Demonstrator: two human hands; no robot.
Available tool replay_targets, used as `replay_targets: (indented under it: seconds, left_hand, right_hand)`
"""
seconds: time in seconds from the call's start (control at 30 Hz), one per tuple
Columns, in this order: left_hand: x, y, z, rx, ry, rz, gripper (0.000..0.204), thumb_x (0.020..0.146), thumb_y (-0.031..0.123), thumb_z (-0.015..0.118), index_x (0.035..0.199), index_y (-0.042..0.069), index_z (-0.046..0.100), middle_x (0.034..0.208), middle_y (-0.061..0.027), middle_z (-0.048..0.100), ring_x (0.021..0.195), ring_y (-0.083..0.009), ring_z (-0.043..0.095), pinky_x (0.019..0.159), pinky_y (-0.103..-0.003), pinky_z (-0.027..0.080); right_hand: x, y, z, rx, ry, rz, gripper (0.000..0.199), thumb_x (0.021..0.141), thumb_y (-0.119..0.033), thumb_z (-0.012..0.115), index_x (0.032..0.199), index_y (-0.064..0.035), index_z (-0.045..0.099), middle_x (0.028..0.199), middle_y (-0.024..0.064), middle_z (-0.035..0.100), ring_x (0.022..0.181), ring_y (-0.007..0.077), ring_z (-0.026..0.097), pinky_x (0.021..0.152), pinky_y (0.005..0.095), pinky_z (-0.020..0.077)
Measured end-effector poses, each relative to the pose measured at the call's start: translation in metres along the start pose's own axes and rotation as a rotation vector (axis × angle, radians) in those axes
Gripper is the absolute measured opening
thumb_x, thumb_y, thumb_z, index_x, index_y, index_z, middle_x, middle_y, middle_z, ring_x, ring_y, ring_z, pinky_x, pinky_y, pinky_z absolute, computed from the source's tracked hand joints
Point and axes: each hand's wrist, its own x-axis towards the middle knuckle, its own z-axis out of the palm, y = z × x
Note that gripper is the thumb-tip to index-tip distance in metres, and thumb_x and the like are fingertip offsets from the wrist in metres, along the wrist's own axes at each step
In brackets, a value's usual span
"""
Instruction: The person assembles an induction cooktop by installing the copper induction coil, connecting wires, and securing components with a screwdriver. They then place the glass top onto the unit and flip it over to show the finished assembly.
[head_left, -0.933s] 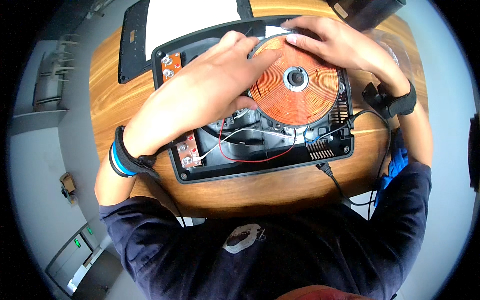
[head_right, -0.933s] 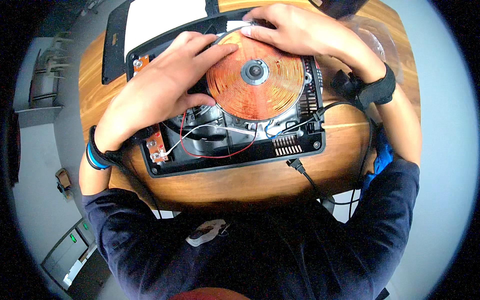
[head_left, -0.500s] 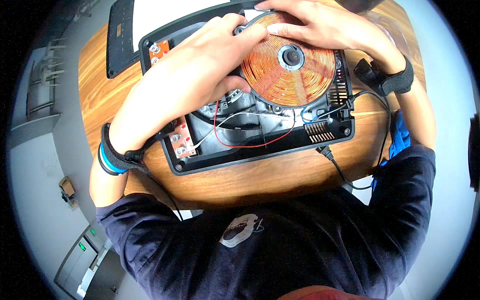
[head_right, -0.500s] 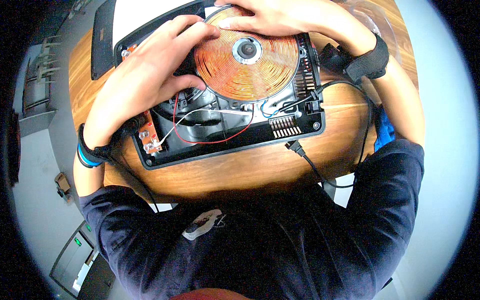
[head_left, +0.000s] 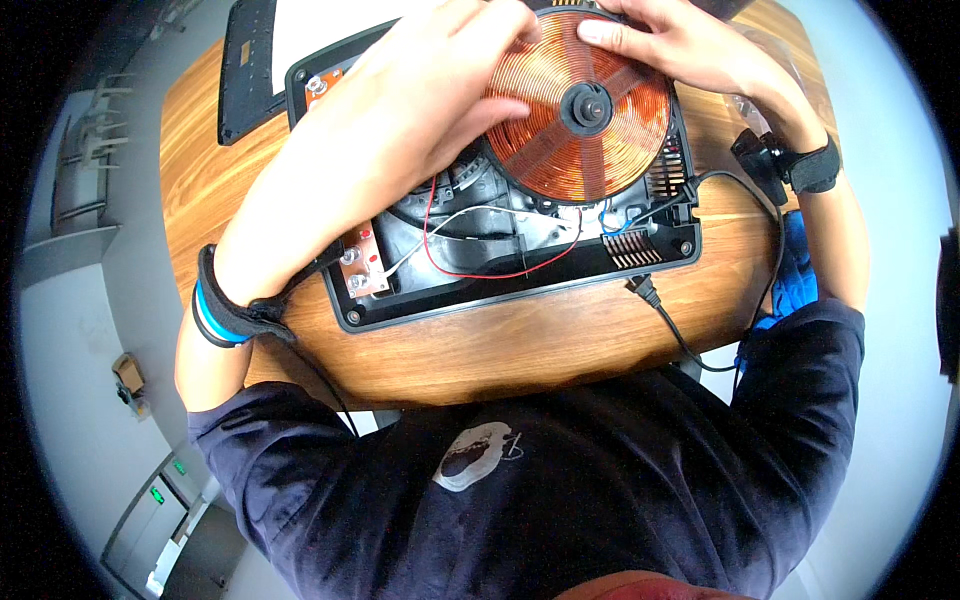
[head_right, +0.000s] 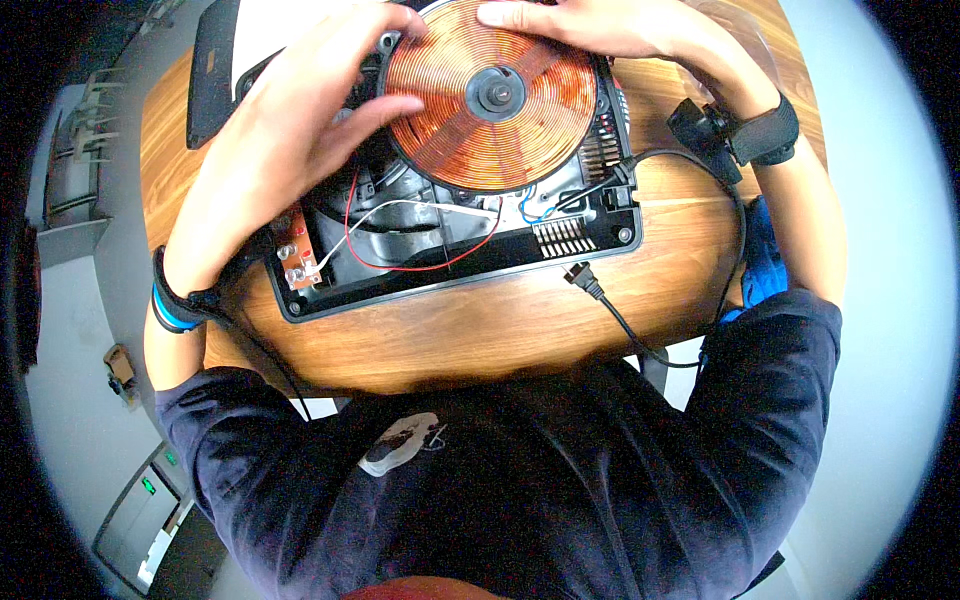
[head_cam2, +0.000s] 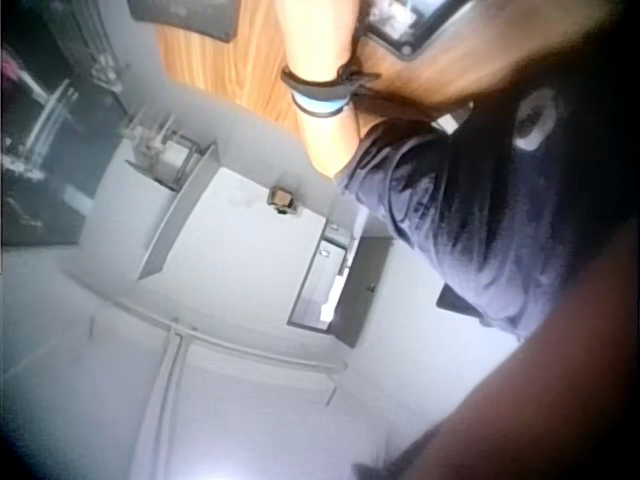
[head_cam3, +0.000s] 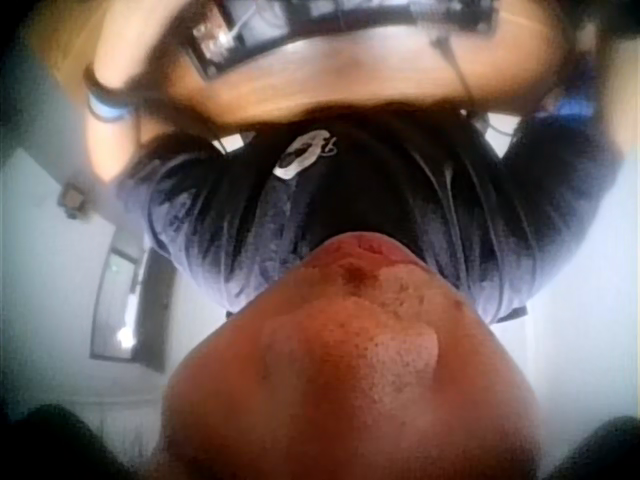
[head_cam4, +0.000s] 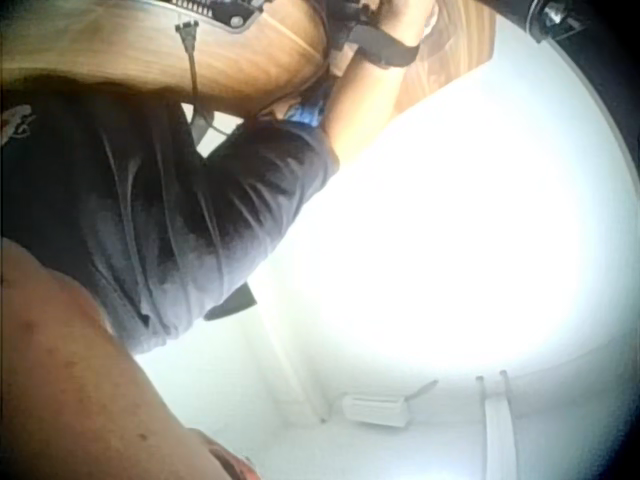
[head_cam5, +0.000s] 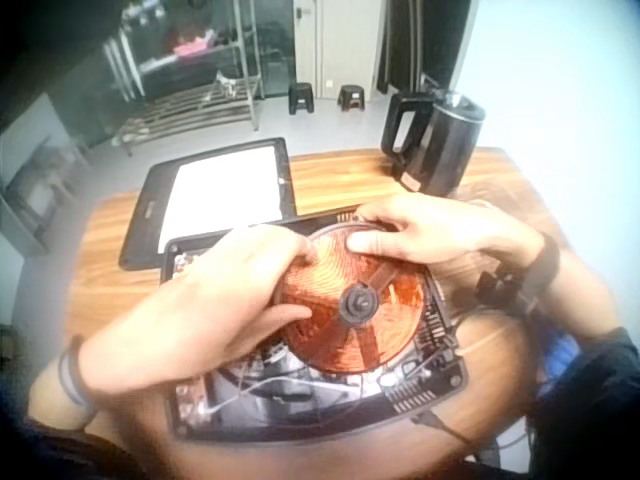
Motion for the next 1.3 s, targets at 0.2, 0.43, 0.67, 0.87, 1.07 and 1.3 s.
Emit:
replay_targets:
  seconds: [0.2,0.43,0.67,0.87,1.07,1.3]
  left_hand:
    - [0.013,-0.041,0.016,-0.369,0.142,-0.026,0.027,0.113,0.01,0.064,0.135,-0.005,0.06,0.115,-0.0228,0.076,0.103,-0.0298,0.079,0.094,-0.038,0.063]
    - [0.025,-0.045,0.013,-0.041,-0.044,0.033,0.043,0.109,0.009,0.065,0.149,-0.003,0.054,0.133,-0.0286,0.073,0.123,-0.0425,0.075,0.107,-0.048,0.061]
    - [0.047,-0.034,0.018,-0.1,-0.164,0.074,0.075,0.098,0.011,0.08,0.158,-0.008,0.04,0.141,-0.0364,0.063,0.134,-0.0472,0.065,0.116,-0.048,0.055]
    - [0.025,-0.035,0.032,0.045,-0.018,0.268,0.052,0.088,0.008,0.086,0.133,0.0,0.061,0.117,-0.0195,0.068,0.113,-0.0415,0.069,0.098,-0.048,0.057]
    - [0.013,-0.03,0.031,-0.052,-0.324,0.327,0.027,0.098,0.018,0.076,0.121,0.004,0.081,0.111,-0.0159,0.075,0.107,-0.0396,0.072,0.095,-0.05,0.058]
    - [0.007,-0.035,0.05,0.02,-0.348,0.438,0.035,0.095,0.015,0.076,0.129,0.006,0.082,0.107,-0.0126,0.078,0.099,-0.0345,0.076,0.085,-0.044,0.062]
  right_hand:
    - [-0.007,0.025,-0.004,0.163,0.016,-0.097,0.043,0.119,-0.039,0.06,0.127,0.0021,0.07,0.105,0.0093,0.074,0.097,0.0173,0.068,0.088,0.0354,0.058]
    - [-0.017,0.046,-0.019,0.183,0.008,0.095,0.041,0.12,-0.042,0.057,0.12,-0.0041,0.072,0.098,-0.0022,0.068,0.092,0.0097,0.061,0.082,0.0317,0.0545]
    - [-0.013,0.063,-0.016,0.2,0.059,0.029,0.045,0.121,-0.041,0.054,0.126,-0.0014,0.074,0.107,0.0019,0.076,0.1,0.0122,0.066,0.091,0.0338,0.0581]
    - [-0.012,0.07,-0.007,0.324,0.08,0.055,0.047,0.122,-0.041,0.053,0.131,-0.0005,0.075,0.114,0.0018,0.078,0.105,0.0129,0.068,0.096,0.033,0.0583]
    - [-0.013,0.065,-0.008,0.376,0.11,0.087,0.047,0.122,-0.041,0.051,0.134,-0.0017,0.075,0.119,0.001,0.078,0.109,0.012,0.067,0.101,0.0329,0.0573]
    - [-0.002,0.073,-0.003,0.384,0.063,0.07,0.048,0.122,-0.042,0.052,0.131,-0.0018,0.076,0.114,0.0016,0.078,0.104,0.0125,0.068,0.095,0.0326,0.0585]
